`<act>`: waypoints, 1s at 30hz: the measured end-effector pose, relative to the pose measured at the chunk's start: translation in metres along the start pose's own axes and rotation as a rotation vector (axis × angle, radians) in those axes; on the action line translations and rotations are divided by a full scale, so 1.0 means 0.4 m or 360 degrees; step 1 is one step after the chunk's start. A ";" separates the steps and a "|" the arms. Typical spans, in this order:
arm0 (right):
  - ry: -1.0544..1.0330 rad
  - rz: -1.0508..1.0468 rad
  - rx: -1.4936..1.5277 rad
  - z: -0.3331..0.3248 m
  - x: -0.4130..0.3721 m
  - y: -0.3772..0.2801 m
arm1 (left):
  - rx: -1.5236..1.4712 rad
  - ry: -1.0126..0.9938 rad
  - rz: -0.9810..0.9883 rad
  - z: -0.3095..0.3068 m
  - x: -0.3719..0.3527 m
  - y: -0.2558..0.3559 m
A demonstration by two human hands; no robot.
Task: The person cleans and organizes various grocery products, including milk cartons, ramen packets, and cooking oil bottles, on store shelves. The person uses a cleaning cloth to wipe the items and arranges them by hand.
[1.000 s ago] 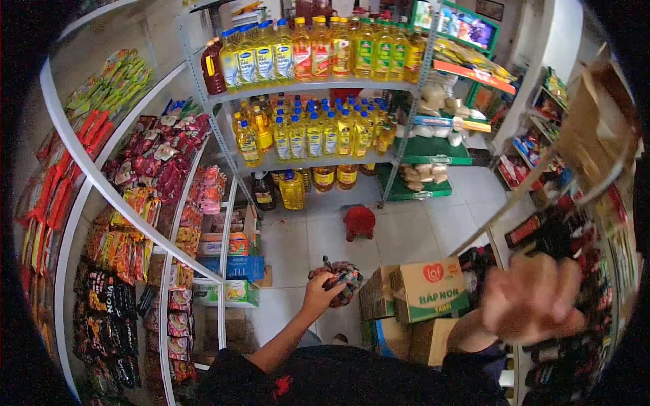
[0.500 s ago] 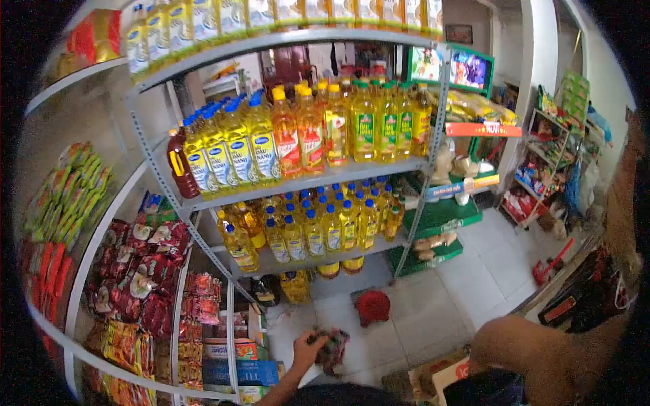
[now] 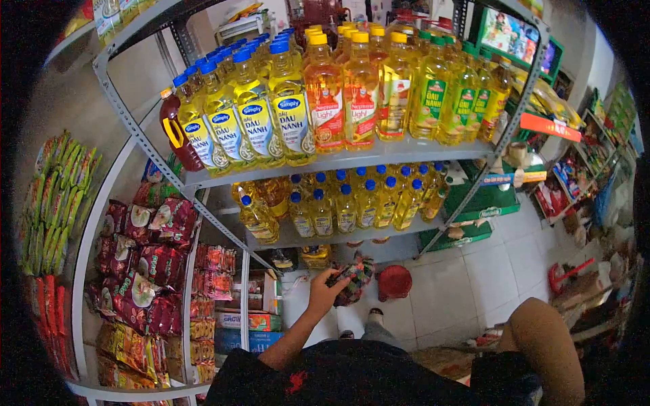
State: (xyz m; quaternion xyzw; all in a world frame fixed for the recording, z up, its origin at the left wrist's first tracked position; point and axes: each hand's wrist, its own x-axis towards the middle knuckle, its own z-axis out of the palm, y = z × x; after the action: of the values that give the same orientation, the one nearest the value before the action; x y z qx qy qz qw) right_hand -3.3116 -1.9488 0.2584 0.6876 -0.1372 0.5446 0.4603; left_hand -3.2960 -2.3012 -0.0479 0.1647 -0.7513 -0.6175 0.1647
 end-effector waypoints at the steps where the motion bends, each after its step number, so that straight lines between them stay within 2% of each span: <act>1: -0.0025 -0.0076 -0.0026 0.010 -0.001 0.045 | -0.0014 0.0017 0.0010 0.007 0.024 0.005; 5: -0.0106 -0.0299 -0.0105 0.023 0.007 0.171 | 0.0100 0.0092 0.0104 0.013 0.094 0.052; 8: -0.0965 0.0048 -0.0308 0.026 -0.003 0.258 | 0.0077 0.0147 0.0107 0.022 0.145 0.123; 10: -0.1539 0.0316 -0.0419 0.018 -0.012 0.298 | 0.0118 0.0218 0.0282 0.036 0.178 0.140; 13: -0.2446 0.0670 -0.0522 -0.001 -0.028 0.355 | 0.0144 0.0244 0.0348 0.063 0.211 0.140; 14: -0.2452 0.0684 -0.0485 -0.008 -0.035 0.365 | 0.0234 0.0282 0.0398 0.071 0.211 0.138; 16: -0.2058 0.0616 -0.0925 -0.021 -0.051 0.377 | 0.0256 0.0290 0.0415 0.075 0.220 0.140; 20: -0.1819 0.0593 -0.1119 -0.081 -0.085 0.368 | 0.0131 0.0375 0.0289 0.069 0.233 0.149; 22: -0.0861 -0.0449 -0.0483 -0.103 -0.161 0.422 | 0.0020 0.0410 0.0258 0.058 0.246 0.143; 23: -0.0868 -0.0466 -0.0492 -0.110 -0.226 0.391 | 0.0010 0.0345 0.0273 0.052 0.258 0.140; 26: -0.1024 0.1156 -0.0796 -0.118 -0.448 0.237 | 0.0053 0.0273 0.0409 0.053 0.296 0.196; 27: -0.1486 0.1252 -0.0944 -0.005 -0.449 0.368 | 0.0033 0.0051 0.0366 0.050 0.305 0.211; 28: -0.1556 0.2453 -0.0696 0.054 -0.526 0.376 | 0.0022 -0.0175 0.0315 0.045 0.309 0.223; 29: -0.1679 0.2434 -0.0690 0.089 -0.605 0.383 | 0.0217 -0.0246 0.0559 0.044 0.313 0.235; 30: -0.1599 0.2354 -0.0665 0.113 -0.705 0.369 | 0.0215 -0.0254 0.0583 0.032 0.318 0.251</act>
State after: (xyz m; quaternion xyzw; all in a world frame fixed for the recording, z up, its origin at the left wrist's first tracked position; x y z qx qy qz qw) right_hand -3.4894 -2.1517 0.0838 0.4833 -0.8218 0.3016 -0.0044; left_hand -3.4196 -2.3290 0.0541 -0.0134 -0.8189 -0.5367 0.2027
